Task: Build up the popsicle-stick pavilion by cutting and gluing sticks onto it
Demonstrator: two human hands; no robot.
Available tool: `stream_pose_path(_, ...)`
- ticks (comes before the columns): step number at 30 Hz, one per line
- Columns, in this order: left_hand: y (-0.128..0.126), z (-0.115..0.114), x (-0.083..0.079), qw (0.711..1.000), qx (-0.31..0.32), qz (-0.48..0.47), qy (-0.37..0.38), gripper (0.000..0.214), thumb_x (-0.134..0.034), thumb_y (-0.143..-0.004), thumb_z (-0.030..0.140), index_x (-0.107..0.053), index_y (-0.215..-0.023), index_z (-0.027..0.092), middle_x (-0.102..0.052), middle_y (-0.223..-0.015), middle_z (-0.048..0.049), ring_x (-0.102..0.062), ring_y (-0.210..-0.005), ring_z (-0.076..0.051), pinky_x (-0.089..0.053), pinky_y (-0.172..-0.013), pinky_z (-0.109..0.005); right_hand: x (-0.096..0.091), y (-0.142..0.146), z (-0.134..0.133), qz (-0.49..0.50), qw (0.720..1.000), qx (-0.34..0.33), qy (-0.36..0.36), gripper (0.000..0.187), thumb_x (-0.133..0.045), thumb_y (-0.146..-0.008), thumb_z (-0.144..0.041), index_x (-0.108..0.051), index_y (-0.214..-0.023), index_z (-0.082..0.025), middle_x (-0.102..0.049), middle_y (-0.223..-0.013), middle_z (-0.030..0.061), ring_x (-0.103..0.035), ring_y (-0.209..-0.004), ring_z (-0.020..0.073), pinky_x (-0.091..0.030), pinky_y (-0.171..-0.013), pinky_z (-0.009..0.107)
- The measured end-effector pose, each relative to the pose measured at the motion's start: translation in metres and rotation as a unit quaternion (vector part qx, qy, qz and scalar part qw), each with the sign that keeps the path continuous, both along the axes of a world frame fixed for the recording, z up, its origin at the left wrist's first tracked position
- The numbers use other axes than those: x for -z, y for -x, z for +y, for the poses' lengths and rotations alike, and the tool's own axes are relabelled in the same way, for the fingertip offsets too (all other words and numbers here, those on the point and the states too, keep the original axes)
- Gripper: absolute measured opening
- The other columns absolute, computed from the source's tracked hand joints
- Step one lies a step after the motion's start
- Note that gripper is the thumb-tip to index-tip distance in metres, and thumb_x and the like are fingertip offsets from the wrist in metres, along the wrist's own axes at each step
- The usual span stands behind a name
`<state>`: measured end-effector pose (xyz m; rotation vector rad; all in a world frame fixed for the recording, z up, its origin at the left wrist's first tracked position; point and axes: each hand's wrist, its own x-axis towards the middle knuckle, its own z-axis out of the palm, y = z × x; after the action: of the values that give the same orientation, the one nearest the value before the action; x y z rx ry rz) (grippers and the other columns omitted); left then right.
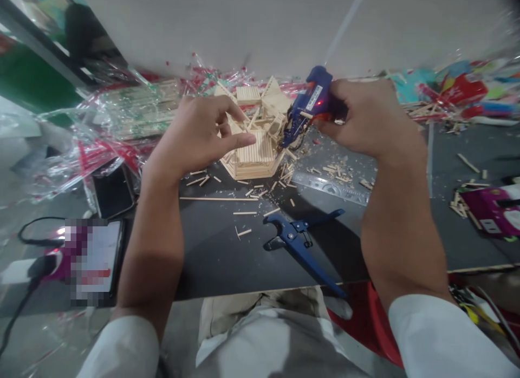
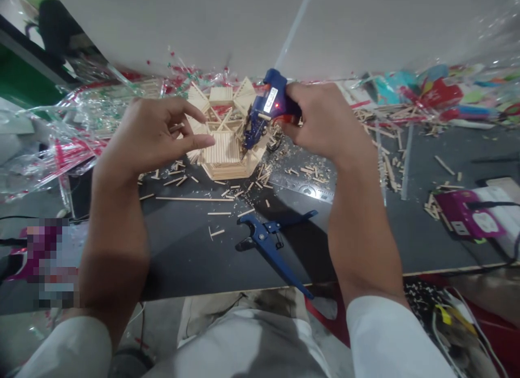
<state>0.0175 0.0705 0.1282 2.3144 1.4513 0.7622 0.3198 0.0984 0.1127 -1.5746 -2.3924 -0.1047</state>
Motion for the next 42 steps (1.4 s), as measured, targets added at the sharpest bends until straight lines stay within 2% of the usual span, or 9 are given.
stream_pose_path(10, -0.0001, -0.0006, 0.0006, 0.999, -0.004, -0.017, 0.037, 0.035, -0.084, -0.080, 0.051, -0.078, -0.101, 0.024, -0.070, -0.079, -0.0044, -0.070, -0.086, -0.028, -0.055, -0.082, -0.042, -0.0031, 0.0007, -0.0014, 0.015, 1.000, -0.001, 0.017, 0.022, -0.064, -0.090, -0.036, -0.043, -0.089, -0.030, -0.074, -0.098, 0.0116, -0.067, -0.089, 0.0305, -0.049, -0.080, 0.043)
stream_pose_path(15, 0.0020, 0.0002, 0.0017, 1.000, -0.017, 0.002, 0.020, 0.034, -0.083, -0.081, 0.054, -0.079, -0.101, 0.026, -0.072, -0.080, -0.0037, -0.071, -0.083, -0.027, -0.056, -0.085, -0.042, -0.0004, -0.0007, 0.0000, 0.021, 1.000, -0.006, 0.015, 0.015, -0.065, -0.091, -0.034, -0.051, -0.094, -0.029, -0.076, -0.103, 0.0117, -0.068, -0.093, 0.0303, -0.050, -0.081, 0.042)
stream_pose_path(22, 0.0006, -0.0009, 0.0003, 1.000, -0.016, 0.022, 0.005, 0.039, -0.082, -0.082, 0.059, -0.079, -0.103, 0.026, -0.076, -0.082, -0.0037, -0.072, -0.081, -0.028, -0.057, -0.092, -0.048, 0.0011, -0.0042, 0.0035, 0.018, 1.000, 0.002, 0.004, 0.015, -0.067, -0.091, -0.034, -0.053, -0.097, -0.029, -0.074, -0.103, 0.0126, -0.069, -0.094, 0.0333, -0.048, -0.080, 0.043)
stream_pose_path(27, -0.0009, -0.0017, -0.0003, 0.999, -0.030, -0.011, 0.005, 0.042, -0.082, -0.084, 0.054, -0.076, -0.112, 0.023, -0.081, -0.096, -0.0079, -0.073, -0.089, -0.029, -0.056, -0.096, -0.048, -0.0006, -0.0008, 0.0019, 0.006, 1.000, 0.021, 0.009, 0.014, -0.064, -0.092, -0.036, -0.056, -0.101, -0.029, -0.075, -0.107, 0.0129, -0.069, -0.100, 0.0350, -0.050, -0.086, 0.046)
stream_pose_path(32, 0.0011, -0.0015, 0.0000, 0.999, -0.002, -0.035, 0.016, 0.039, -0.081, -0.085, 0.053, -0.074, -0.108, 0.022, -0.081, -0.099, -0.0081, -0.072, -0.093, -0.028, -0.056, -0.095, -0.046, -0.0065, 0.0035, -0.0038, 0.008, 0.999, 0.038, 0.028, 0.011, -0.059, -0.095, -0.041, -0.058, -0.102, -0.033, -0.076, -0.114, 0.0113, -0.067, -0.107, 0.0348, -0.052, -0.094, 0.048)
stream_pose_path(42, 0.0025, -0.0024, -0.0041, 0.998, -0.012, -0.050, 0.044, 0.041, -0.084, -0.080, 0.059, -0.076, -0.104, 0.026, -0.079, -0.098, -0.0057, -0.065, -0.095, -0.029, -0.046, -0.090, -0.051, -0.0055, 0.0035, -0.0032, 0.021, 0.997, 0.059, 0.036, 0.017, -0.058, -0.094, -0.042, -0.058, -0.106, -0.030, -0.076, -0.113, 0.0145, -0.068, -0.105, 0.0362, -0.050, -0.093, 0.048)
